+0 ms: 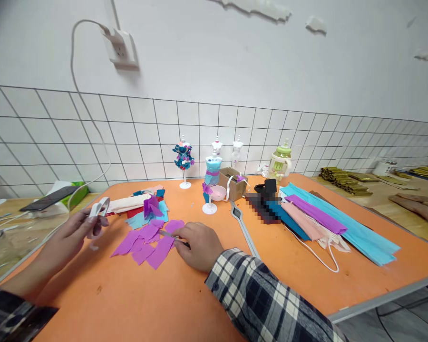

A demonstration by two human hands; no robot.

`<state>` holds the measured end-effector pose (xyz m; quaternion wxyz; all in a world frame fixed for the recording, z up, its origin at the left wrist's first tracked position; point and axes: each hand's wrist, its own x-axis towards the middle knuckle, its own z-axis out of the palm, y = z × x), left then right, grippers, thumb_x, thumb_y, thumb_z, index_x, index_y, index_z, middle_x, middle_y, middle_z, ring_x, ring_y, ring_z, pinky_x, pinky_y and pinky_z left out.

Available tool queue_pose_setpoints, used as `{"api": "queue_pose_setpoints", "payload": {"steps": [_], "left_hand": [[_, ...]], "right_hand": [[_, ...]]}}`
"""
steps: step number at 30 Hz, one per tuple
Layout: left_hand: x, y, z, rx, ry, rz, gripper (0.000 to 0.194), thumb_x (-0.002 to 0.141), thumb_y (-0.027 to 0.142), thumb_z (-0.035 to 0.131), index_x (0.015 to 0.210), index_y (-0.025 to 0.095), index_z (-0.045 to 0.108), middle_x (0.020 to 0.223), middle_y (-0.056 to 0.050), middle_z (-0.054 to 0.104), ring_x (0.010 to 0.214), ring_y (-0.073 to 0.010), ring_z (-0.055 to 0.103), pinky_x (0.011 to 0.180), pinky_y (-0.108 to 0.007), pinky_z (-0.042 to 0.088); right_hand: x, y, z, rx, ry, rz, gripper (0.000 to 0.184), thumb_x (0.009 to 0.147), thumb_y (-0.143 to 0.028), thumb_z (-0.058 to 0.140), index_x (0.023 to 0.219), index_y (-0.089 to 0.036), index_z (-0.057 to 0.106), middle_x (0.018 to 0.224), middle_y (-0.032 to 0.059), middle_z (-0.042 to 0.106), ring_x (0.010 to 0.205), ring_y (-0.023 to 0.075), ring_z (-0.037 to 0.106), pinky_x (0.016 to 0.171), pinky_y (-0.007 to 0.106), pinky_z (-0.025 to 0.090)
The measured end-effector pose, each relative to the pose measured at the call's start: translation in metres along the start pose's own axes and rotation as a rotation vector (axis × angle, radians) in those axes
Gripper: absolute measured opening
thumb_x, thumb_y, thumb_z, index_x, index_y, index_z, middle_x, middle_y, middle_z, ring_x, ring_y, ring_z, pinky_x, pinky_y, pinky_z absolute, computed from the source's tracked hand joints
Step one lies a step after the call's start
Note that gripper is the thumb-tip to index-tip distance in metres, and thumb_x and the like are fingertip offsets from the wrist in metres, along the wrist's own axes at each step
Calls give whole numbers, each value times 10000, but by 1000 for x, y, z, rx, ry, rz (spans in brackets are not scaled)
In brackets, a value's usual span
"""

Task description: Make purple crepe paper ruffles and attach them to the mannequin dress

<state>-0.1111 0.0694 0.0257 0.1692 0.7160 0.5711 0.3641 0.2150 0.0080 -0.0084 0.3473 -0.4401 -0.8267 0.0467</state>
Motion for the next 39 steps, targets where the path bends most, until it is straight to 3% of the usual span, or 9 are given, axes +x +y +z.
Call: {"api": "queue_pose_setpoints", "payload": {"steps": [2,6,10,18,24,27,29,34,39], "left_hand": [[-13,16,16,-178,-89,84,358,981,478,359,1225,222,414,1052,-48,616,826,-167,563,695,-258,514],[-49,39,56,-309,-283,237,395,986,440,378,1340,268,346,1056,-76,644,862,-209,619,788,-328,544],[-75,45,79,-333,-424,237,490,987,403,398,1450,331,254,1071,-69,675,894,-220,662,724,-297,583],[-89,61,93,-464,-521,244,555,974,359,438,1486,345,222,892,-18,692,807,-198,678,770,-324,586],[-92,54,89,-171,-427,361,636,979,353,410,1529,347,92,1050,-61,694,877,-210,687,786,-315,577],[-93,50,87,-80,-453,377,784,937,430,499,1542,318,13,966,-48,704,739,-204,674,671,-294,578],[-92,50,87,-35,-452,385,795,921,454,520,1542,312,45,913,-34,710,714,-213,671,635,-294,571],[-86,60,81,69,-395,459,454,990,330,365,1443,312,357,1173,-79,696,1023,-243,666,861,-336,544],[-77,63,69,155,-355,567,288,964,295,419,1198,286,586,974,-48,731,865,-235,663,785,-338,528]], "right_hand": [[-2,-7,-1,41,72,-18,214,925,-277,563,1099,-204,662,893,39,679,832,175,606,740,292,432],[-4,-19,0,162,221,-68,242,955,-317,510,1135,-210,631,887,44,671,829,173,596,752,298,439],[-6,-27,0,234,285,-111,281,956,-389,511,1137,-204,620,877,41,678,807,169,601,735,299,448],[-10,-33,8,127,337,-171,221,869,-432,667,969,-237,699,898,34,724,815,172,610,737,307,461],[-10,-36,3,31,333,-218,113,906,-314,620,907,-264,721,802,6,717,731,150,598,668,289,453],[-9,-37,3,26,310,-221,106,892,-255,592,891,-244,697,808,4,712,713,139,608,654,278,455],[-10,-36,5,38,274,-191,88,866,-228,580,853,-232,667,815,7,699,730,137,620,667,270,460],[-11,-34,11,124,211,-119,60,807,-192,548,802,-226,597,801,14,649,752,144,600,668,259,442],[-9,-32,6,136,264,-33,47,783,-182,493,755,-215,513,741,8,558,671,142,518,592,263,380]]}}
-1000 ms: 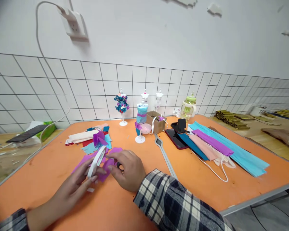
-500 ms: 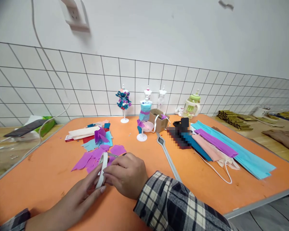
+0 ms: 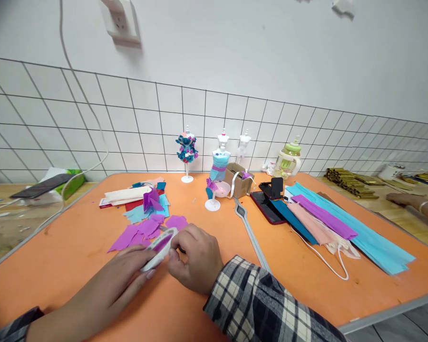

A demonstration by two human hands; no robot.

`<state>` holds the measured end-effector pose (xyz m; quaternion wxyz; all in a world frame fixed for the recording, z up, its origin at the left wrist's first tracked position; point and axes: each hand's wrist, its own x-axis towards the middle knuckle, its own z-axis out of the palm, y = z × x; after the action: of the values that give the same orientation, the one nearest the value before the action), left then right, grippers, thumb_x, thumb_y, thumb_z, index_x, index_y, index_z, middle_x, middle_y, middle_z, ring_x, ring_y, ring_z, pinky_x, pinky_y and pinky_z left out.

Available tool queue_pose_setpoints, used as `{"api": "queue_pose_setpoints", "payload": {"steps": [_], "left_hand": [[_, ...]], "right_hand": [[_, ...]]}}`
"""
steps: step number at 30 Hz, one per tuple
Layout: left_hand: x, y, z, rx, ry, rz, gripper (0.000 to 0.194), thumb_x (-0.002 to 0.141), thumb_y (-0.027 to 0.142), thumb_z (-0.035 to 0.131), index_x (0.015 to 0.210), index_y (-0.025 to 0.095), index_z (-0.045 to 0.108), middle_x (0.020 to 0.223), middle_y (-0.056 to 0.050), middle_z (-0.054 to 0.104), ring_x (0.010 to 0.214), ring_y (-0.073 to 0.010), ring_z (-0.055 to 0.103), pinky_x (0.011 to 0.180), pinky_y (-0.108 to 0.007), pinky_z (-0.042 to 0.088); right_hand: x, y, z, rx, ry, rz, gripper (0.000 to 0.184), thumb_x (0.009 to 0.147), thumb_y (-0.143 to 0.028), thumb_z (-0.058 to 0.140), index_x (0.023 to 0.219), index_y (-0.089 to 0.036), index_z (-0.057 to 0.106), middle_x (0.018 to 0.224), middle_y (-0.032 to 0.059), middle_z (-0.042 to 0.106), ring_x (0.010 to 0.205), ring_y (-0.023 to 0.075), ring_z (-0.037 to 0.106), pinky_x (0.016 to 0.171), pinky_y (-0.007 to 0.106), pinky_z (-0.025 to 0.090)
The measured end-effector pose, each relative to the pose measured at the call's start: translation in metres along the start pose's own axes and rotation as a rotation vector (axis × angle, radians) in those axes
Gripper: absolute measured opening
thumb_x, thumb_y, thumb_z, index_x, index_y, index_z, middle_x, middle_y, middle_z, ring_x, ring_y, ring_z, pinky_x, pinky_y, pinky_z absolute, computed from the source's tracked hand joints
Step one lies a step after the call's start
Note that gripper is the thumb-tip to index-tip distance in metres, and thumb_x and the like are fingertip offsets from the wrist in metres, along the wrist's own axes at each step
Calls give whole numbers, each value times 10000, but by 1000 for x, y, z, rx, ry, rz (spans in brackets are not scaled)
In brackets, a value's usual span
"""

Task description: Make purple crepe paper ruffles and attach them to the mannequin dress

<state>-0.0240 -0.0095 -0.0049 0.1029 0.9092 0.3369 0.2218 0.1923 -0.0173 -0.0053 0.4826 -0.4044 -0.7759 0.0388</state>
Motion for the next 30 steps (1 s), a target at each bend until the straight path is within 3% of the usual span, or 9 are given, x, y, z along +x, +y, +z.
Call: {"api": "queue_pose_setpoints", "payload": {"steps": [5,10,13,16,18,20,23,25,30], "left_hand": [[-3,-5,2,-4,-3,13,481,957,316,453,1434,349,404,909,-30,735,717,-204,648,629,-279,500],[-5,-3,6,-94,19,-85,470,896,441,568,1348,322,516,1000,-59,741,728,-202,661,606,-266,521],[-5,-4,3,-44,23,-62,342,945,379,488,1272,331,579,1026,-35,748,807,-219,666,688,-296,526],[-6,-6,1,-41,53,-23,334,978,321,418,1279,347,561,1068,-11,742,852,-209,662,745,-297,519],[-7,-7,-1,-32,70,0,345,982,306,412,1299,345,539,1084,-9,736,876,-208,660,766,-294,513],[-7,-8,-2,-7,67,26,339,976,294,425,1292,331,540,1093,-13,735,867,-207,658,772,-295,507],[-6,-7,-5,19,64,67,307,967,279,443,1251,308,559,1112,-16,733,851,-202,657,767,-294,499],[-4,-5,-6,20,58,77,299,971,265,435,1239,304,563,1081,-10,742,843,-198,658,752,-289,492],[-4,-5,-7,53,30,115,339,976,253,425,1289,322,535,1002,3,747,814,-183,656,755,-291,462]], "right_hand": [[2,2,-1,-166,-83,59,83,789,-152,418,748,-216,450,745,22,524,713,173,491,619,286,357],[2,6,3,-238,-142,-14,102,767,-165,445,683,-220,427,675,11,505,655,166,464,581,284,324],[0,8,7,-98,-161,-2,187,808,-200,449,629,-216,396,614,-11,463,599,140,440,555,267,309],[0,10,5,145,-193,179,369,918,-261,388,555,-210,342,519,-41,367,506,109,394,507,240,301],[2,11,0,231,-148,256,411,965,-317,354,581,-199,438,540,-31,433,518,111,441,510,233,338],[5,12,-6,233,-85,161,336,963,-387,398,805,-179,610,736,21,612,659,140,550,599,254,421],[7,10,-11,157,-111,-142,354,904,-462,550,1122,-191,618,1033,73,697,901,192,607,804,330,466],[5,9,-10,64,-131,-258,247,890,-412,618,1045,-223,650,972,38,731,889,189,612,825,336,450],[0,3,-7,-132,-59,-328,79,887,-324,645,889,-260,693,745,-12,716,716,168,558,661,325,375]]}}
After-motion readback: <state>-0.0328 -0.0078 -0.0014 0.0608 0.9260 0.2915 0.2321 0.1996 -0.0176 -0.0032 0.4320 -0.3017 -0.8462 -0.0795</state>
